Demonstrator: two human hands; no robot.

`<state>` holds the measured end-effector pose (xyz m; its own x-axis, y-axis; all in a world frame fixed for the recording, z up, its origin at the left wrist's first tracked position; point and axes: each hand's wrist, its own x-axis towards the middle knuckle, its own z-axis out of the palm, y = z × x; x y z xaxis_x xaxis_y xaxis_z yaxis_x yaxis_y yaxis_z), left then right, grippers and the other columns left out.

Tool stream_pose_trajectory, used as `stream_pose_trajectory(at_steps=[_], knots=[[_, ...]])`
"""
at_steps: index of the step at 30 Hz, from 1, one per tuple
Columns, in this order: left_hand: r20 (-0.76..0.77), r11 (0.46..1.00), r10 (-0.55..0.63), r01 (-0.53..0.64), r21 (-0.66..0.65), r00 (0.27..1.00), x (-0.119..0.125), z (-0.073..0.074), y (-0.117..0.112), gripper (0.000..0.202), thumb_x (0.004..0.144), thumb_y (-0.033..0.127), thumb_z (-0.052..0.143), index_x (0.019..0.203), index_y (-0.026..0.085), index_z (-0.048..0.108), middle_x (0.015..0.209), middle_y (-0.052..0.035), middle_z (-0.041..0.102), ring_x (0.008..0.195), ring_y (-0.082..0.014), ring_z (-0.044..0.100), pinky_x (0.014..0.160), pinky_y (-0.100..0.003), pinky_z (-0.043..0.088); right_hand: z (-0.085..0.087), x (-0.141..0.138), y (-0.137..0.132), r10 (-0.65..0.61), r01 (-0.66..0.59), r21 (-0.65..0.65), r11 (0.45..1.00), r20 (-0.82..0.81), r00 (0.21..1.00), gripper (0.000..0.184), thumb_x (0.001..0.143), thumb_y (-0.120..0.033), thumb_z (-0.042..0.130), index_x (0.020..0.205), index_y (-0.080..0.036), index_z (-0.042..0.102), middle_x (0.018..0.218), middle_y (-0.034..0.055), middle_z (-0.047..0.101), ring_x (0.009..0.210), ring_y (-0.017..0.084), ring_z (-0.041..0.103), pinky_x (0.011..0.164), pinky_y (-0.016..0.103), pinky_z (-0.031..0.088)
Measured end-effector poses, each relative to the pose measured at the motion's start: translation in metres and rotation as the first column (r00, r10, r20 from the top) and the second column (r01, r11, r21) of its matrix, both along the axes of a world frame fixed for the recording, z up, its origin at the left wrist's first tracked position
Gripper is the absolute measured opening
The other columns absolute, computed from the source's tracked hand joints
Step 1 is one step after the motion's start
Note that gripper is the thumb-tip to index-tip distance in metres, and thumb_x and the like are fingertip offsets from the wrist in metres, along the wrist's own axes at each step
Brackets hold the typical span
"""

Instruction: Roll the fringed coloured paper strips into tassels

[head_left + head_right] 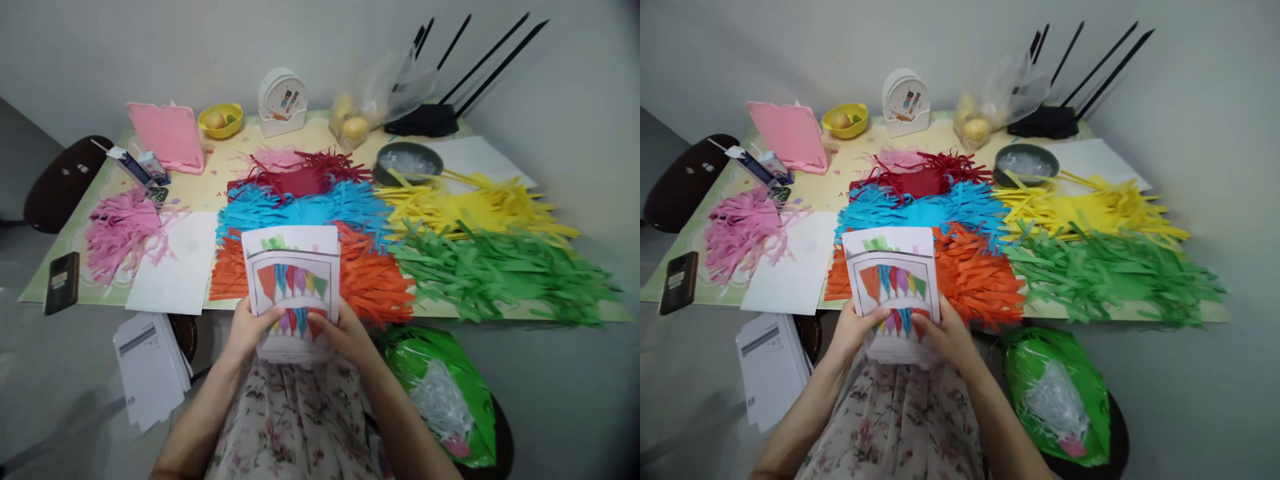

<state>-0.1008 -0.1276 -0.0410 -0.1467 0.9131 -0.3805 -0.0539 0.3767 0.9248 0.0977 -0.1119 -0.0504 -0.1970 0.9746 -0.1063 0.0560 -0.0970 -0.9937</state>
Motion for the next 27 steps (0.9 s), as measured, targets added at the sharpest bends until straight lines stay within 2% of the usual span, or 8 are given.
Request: stream_pose_trajectory(at_steps=[3,5,7,9,12,16,22,27], knots=[[-0.031,0.985,-0.165,0.163,-0.062,0.986,-0.007,-0.003,-0.008,0.045,0.06,0.037,0.085,0.096,0.013,0.07,0.092,-0.0057,0.074,0.08,-0.0204,0.067,0.076,-0.03,0.053,0.014,0.008,0.004,-0.196,0.2,0.059,0.978,-0.065,0.978,0.057,0.085,-0.041,0.064,0.134,-0.024,0.039,0.111,0.0092,0.069,0.1,0.022,0.067,0.086,0.037,0.055],[0.02,0.955,-0.286,0.287,-0.08,0.958,-0.01,-0.005,-0.013,0.048,0.06,0.037,0.085,0.1,0.013,0.069,0.097,-0.0071,0.073,0.086,-0.0222,0.067,0.079,-0.031,0.053,0.021,0.011,0.005,-0.361,0.367,0.094,0.926,-0.068,0.93,0.048,0.087,-0.037,0.062,0.128,-0.025,0.04,0.098,0.0056,0.07,0.09,0.02,0.069,0.08,0.034,0.054],[0.073,0.955,-0.292,0.295,-0.027,0.954,-0.011,-0.004,-0.015,0.057,0.063,0.037,0.083,0.112,0.016,0.064,0.11,-0.009,0.071,0.093,-0.0234,0.067,0.082,-0.032,0.053,0.023,0.01,0.005,-0.421,0.425,0.093,0.9,-0.065,0.905,0.038,0.086,-0.035,0.063,0.117,-0.026,0.044,0.089,0.0025,0.07,0.081,0.019,0.069,0.075,0.032,0.054],[0.075,0.983,-0.165,0.158,0.095,0.983,-0.011,-0.001,-0.012,0.063,0.07,0.038,0.079,0.125,0.021,0.054,0.123,-0.0104,0.064,0.1,-0.0227,0.066,0.083,-0.032,0.053,0.021,0.007,0.005,-0.402,0.407,0.07,0.911,-0.073,0.913,0.033,0.084,-0.035,0.065,0.109,-0.026,0.046,0.084,0.0008,0.069,0.076,0.018,0.068,0.071,0.031,0.053],[0.041,0.957,0.019,-0.03,0.287,0.999,-0.012,0.008,-0.001,0.054,0.079,0.037,0.072,0.127,0.024,0.05,0.13,-0.0107,0.06,0.11,-0.0212,0.063,0.09,-0.032,0.052,0.016,0.003,0.003,-0.39,0.392,0.069,0.917,-0.05,0.92,0.031,0.082,-0.037,0.067,0.105,-0.024,0.05,0.087,0.0019,0.068,0.08,0.019,0.068,0.071,0.031,0.052],[-0.062,0.93,0.045,-0.019,0.368,0.997,-0.013,0.018,0.012,0.039,0.082,0.037,0.068,0.117,0.022,0.058,0.124,-0.0092,0.064,0.113,-0.0209,0.062,0.097,-0.032,0.048,0.012,0.004,0.0,-0.418,0.416,0.098,0.904,0.003,0.909,0.023,0.08,-0.036,0.069,0.096,-0.023,0.058,0.09,0.0036,0.067,0.081,0.019,0.065,0.071,0.031,0.052],[-0.186,0.938,0.039,0.028,0.347,0.982,-0.018,0.018,0.014,0.028,0.083,0.04,0.067,0.101,0.02,0.066,0.098,-0.0051,0.069,0.087,-0.016,0.063,0.077,-0.025,0.049,0.009,0.014,0.0,-0.357,0.355,0.043,0.934,0.079,0.931,0.018,0.08,-0.037,0.068,0.09,-0.023,0.063,0.078,0.0008,0.063,0.067,0.015,0.059,0.058,0.026,0.047],[-0.196,0.958,0.015,0.042,0.283,0.98,-0.024,0.019,0.018,0.024,0.081,0.039,0.069,0.089,0.017,0.069,0.088,-0.0044,0.07,0.08,-0.0155,0.063,0.073,-0.025,0.049,0.01,0.021,0.004,-0.335,0.331,0.049,0.942,0.097,0.937,0.015,0.079,-0.036,0.069,0.083,-0.022,0.066,0.08,0.002,0.067,0.074,0.017,0.062,0.066,0.029,0.05]])
